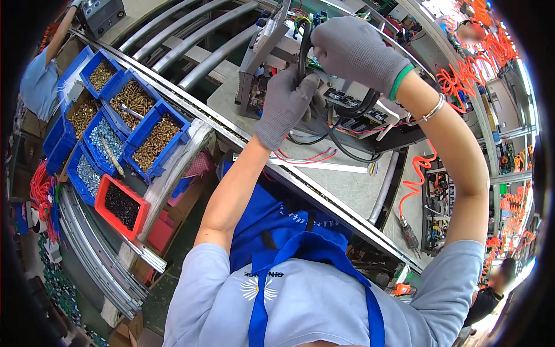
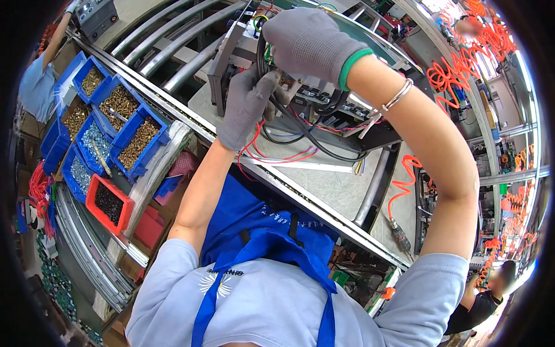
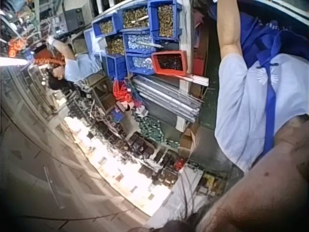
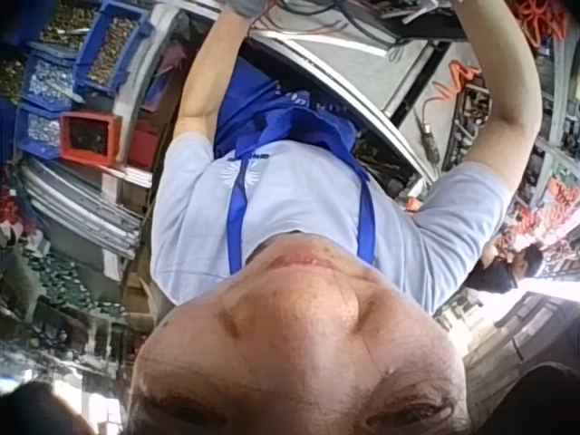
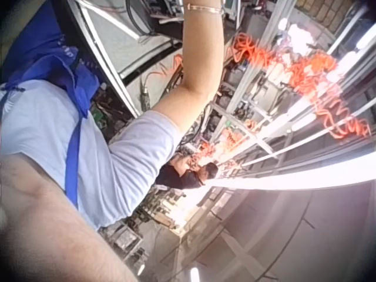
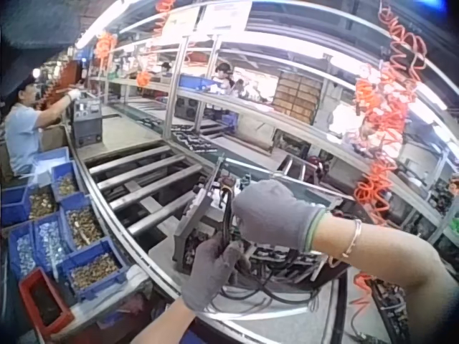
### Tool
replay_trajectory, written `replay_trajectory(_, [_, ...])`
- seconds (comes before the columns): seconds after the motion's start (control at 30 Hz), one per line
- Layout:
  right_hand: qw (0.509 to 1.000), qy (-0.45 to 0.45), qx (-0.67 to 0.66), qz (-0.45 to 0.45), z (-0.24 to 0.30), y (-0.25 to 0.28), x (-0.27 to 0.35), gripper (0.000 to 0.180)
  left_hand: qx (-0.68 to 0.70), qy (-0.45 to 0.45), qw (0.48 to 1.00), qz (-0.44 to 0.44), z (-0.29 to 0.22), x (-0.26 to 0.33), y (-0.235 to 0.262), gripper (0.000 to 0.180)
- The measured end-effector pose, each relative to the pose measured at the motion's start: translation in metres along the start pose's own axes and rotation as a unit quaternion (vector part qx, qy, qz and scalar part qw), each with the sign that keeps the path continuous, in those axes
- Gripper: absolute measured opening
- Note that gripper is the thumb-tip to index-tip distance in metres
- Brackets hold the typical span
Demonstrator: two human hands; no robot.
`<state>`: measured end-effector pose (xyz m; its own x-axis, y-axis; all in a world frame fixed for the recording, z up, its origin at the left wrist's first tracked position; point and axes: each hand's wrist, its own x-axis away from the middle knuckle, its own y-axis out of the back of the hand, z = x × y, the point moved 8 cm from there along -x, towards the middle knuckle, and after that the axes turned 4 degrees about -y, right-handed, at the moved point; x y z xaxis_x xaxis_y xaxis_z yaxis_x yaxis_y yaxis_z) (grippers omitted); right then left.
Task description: The person assembles an electronic device on a factory line, using a pneumatic screwdriver to fasten screws and organizing wires within the chassis. They handle circuit boards, metal frames, and various small components from nearby bins, securing parts and routing cables throughout the process.
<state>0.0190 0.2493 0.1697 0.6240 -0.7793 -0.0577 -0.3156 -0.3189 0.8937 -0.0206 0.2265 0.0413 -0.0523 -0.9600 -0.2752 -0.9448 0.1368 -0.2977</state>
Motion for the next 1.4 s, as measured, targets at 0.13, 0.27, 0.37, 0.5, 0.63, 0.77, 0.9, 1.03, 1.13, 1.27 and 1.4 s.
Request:
replay_trajectory(0.13, [1.000,0.009,0.013,-0.008,0.003,-0.006,0.003,0.015,-0.001,0.012,1.000,-0.005,-0.001,0.001,-0.002,0.023])
replay_trajectory(0.27, [0.999,0.025,0.013,-0.022,0.011,-0.004,0.004,0.015,-0.012,0.020,1.000,-0.011,0.004,0.000,0.000,0.020])
replay_trajectory(0.37, [1.000,0.008,0.001,-0.030,0.009,-0.007,0.007,0.016,-0.045,-0.007,0.999,-0.007,0.004,-0.003,0.003,0.019])
replay_trajectory(0.5, [0.995,-0.028,-0.055,-0.082,-0.006,-0.018,0.018,0.016,-0.210,0.003,0.977,0.024,-0.014,-0.003,-0.001,0.021])
replay_trajectory(0.63, [0.981,-0.122,-0.130,-0.076,-0.027,-0.011,0.041,0.016,-0.558,-0.069,0.826,-0.037,-0.074,0.012,0.011,0.032])
replay_trajectory(0.77, [0.962,-0.138,-0.229,-0.059,-0.034,-0.018,0.078,0.019,-0.550,-0.368,0.749,0.029,-0.130,0.011,-0.024,0.037])
replay_trajectory(0.9, [0.842,-0.096,-0.531,0.022,-0.040,-0.041,0.107,0.029,-0.566,-0.465,0.648,0.209,-0.119,-0.017,-0.067,0.031])
replay_trajectory(1.03, [0.641,-0.093,-0.760,0.048,-0.037,-0.052,0.141,0.046,-0.505,-0.368,0.757,0.190,-0.096,-0.053,-0.056,0.022])
replay_trajectory(1.13, [0.640,-0.106,-0.756,-0.084,-0.068,-0.049,0.137,0.042,-0.437,-0.286,0.846,0.105,-0.090,-0.075,-0.042,0.020])
replay_trajectory(1.27, [0.626,-0.169,-0.753,-0.110,-0.095,-0.064,0.112,0.036,-0.599,-0.229,0.765,0.062,-0.091,-0.084,-0.059,0.020])
replay_trajectory(1.4, [0.600,-0.205,-0.771,-0.066,-0.098,-0.085,0.120,0.031,-0.723,-0.178,0.660,0.103,-0.085,-0.085,-0.083,0.022])
